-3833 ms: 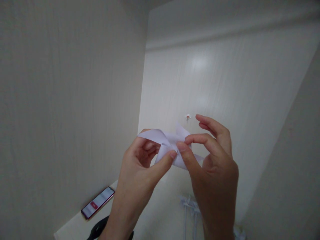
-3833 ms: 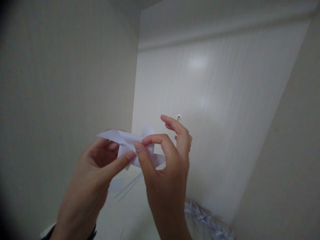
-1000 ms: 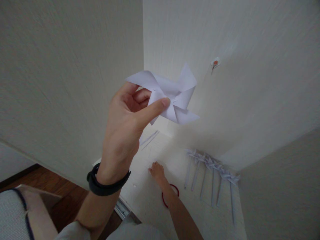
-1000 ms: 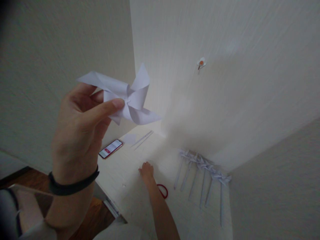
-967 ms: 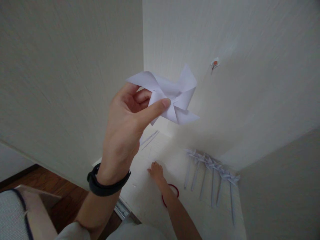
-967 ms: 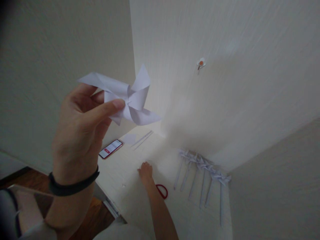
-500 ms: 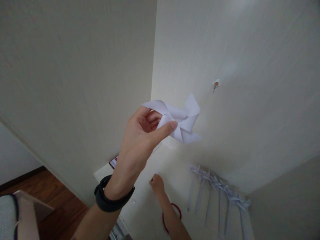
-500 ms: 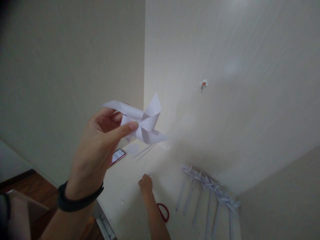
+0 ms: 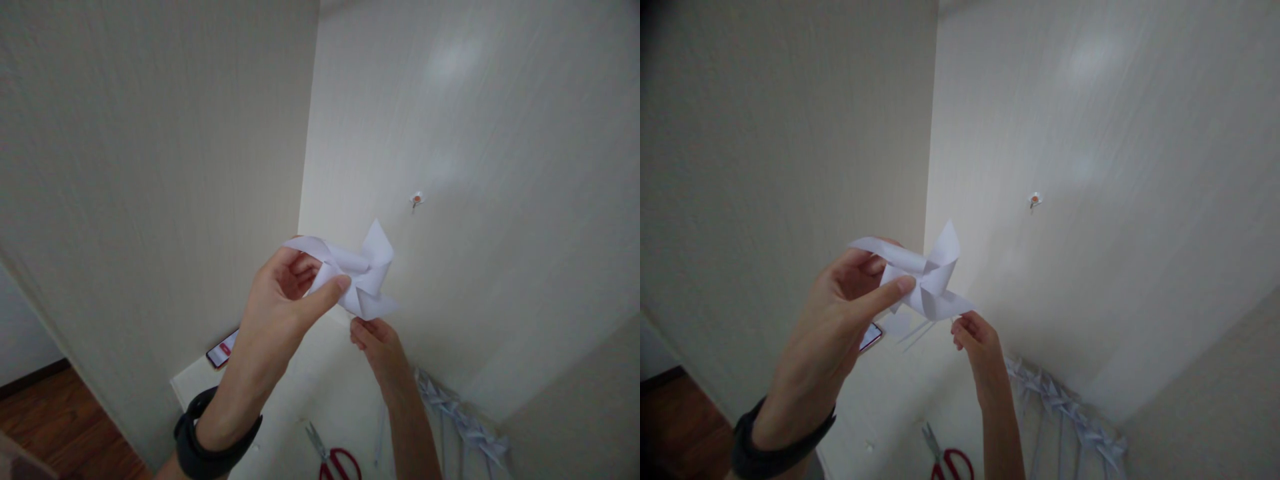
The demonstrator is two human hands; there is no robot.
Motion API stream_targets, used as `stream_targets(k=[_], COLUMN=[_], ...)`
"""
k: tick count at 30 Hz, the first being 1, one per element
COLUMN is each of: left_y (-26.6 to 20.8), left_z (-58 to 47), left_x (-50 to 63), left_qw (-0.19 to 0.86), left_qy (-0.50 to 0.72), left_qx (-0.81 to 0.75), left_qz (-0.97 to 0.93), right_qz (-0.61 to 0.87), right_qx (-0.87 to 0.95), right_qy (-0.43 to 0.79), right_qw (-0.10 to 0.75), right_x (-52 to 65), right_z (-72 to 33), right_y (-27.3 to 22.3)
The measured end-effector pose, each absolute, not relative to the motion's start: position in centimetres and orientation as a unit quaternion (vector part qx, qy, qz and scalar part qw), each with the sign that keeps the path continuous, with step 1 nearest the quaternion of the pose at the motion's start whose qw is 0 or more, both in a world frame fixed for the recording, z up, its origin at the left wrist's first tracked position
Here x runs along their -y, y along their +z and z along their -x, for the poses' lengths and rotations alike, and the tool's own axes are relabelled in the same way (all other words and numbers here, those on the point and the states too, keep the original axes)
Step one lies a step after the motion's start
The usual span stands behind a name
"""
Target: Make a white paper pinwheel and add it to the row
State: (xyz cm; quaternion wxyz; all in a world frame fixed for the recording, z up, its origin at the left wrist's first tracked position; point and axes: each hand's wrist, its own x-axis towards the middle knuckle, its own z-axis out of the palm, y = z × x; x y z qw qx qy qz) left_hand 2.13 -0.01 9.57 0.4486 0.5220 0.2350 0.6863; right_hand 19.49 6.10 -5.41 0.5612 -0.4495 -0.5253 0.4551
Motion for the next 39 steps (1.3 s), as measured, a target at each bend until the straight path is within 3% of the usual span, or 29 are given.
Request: stream_targets(k=[4,10,26,39], left_y=[9.7,9.6,10.3,10.6], left_z=[-2.1,-1.9,-2.0,-2.0], left_x=[0.3,0.3,1.8,2.4], left_qw=[0.451,0.455,0.362,0.336], left_qy=[0.692,0.680,0.720,0.713], left_qx=[-0.222,-0.213,-0.227,-0.245], left_qz=[-0.518,-0.534,-0.547,-0.565], right_qz=[0.379,0.348,0.286,0.362], right_qx=[0.494,0.515,0.512,0.525], right_qy=[0.399,0.261,0.034,-0.128], right_qw=[0.673,0.739,0.809,0.760], right_x=[-0.8,5.4,5.7,4.8], right_z=[-20.1,-17.8,-12.9,-12.2], right_y=[1.7,7.5,9.7,9.9])
